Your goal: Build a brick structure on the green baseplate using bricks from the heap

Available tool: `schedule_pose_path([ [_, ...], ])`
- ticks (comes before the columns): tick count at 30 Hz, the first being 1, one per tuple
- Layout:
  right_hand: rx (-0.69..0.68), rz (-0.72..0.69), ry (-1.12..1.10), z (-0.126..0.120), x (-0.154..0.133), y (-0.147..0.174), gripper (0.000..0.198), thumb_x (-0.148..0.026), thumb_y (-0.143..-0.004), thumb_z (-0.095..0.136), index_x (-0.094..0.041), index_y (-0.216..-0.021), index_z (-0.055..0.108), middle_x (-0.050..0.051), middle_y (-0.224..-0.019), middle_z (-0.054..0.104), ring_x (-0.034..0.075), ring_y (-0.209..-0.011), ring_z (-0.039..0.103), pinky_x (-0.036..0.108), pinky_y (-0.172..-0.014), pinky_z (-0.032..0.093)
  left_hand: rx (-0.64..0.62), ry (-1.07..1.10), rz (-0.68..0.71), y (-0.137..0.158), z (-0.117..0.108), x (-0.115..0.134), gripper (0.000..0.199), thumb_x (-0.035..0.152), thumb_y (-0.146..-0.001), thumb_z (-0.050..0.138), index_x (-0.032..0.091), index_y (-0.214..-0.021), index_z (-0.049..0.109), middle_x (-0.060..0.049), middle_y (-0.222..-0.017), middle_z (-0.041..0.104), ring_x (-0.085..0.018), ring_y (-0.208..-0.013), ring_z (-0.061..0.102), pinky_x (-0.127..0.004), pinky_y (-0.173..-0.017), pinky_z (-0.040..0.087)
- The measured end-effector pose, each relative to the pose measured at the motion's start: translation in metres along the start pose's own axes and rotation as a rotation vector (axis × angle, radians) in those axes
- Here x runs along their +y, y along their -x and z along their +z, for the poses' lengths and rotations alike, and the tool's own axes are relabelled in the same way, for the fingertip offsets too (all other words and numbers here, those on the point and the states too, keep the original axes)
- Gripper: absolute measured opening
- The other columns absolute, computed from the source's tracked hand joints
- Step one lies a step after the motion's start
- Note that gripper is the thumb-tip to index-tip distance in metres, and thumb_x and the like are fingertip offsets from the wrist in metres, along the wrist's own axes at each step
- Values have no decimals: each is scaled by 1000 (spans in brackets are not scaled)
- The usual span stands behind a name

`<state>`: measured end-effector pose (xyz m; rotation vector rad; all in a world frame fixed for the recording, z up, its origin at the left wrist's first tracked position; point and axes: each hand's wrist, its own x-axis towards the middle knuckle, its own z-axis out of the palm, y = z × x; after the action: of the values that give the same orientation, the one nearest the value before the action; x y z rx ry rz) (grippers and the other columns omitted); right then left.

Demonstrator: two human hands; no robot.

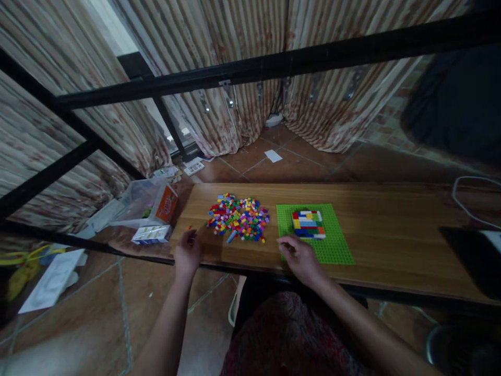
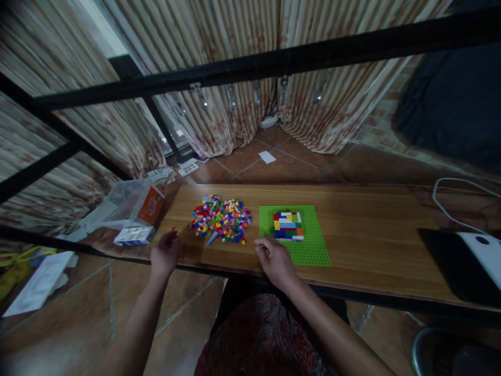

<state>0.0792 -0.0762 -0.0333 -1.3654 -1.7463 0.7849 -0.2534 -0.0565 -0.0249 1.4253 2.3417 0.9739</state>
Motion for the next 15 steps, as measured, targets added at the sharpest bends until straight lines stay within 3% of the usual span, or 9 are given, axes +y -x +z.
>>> schedule_pose_path([
  [6, -118, -79, 219, 31, -8, -17, 19, -20, -89, 51, -21, -99, 67, 6, -97, 67, 22, -94, 63, 35, -84, 49, 146, -140, 9, -36, 26, -3, 33, 12, -79, 48, 12, -107, 65, -13, -100, 68, -24, -94, 64, -36, -85, 50],
  [10, -103, -75, 371, 47, -12, -29, 19, -26, -86, 58, -20, -102, 67, 7, -105, 64, 25, -101, 60, 37, -89, 48, 172, -169, 1, -36, 39, -5, 34, 11, -82, 45, 13, -111, 63, -15, -107, 65, -27, -106, 59, -39, -90, 47],
  [15, -84, -73, 489, 60, -14, -35, 18, -27, -86, 59, -21, -102, 65, 8, -107, 63, 26, -104, 58, 37, -89, 47, 155, -234, 51, -33, 43, -8, 31, 12, -84, 46, 15, -108, 65, -13, -103, 64, -27, -103, 58, -37, -87, 46],
])
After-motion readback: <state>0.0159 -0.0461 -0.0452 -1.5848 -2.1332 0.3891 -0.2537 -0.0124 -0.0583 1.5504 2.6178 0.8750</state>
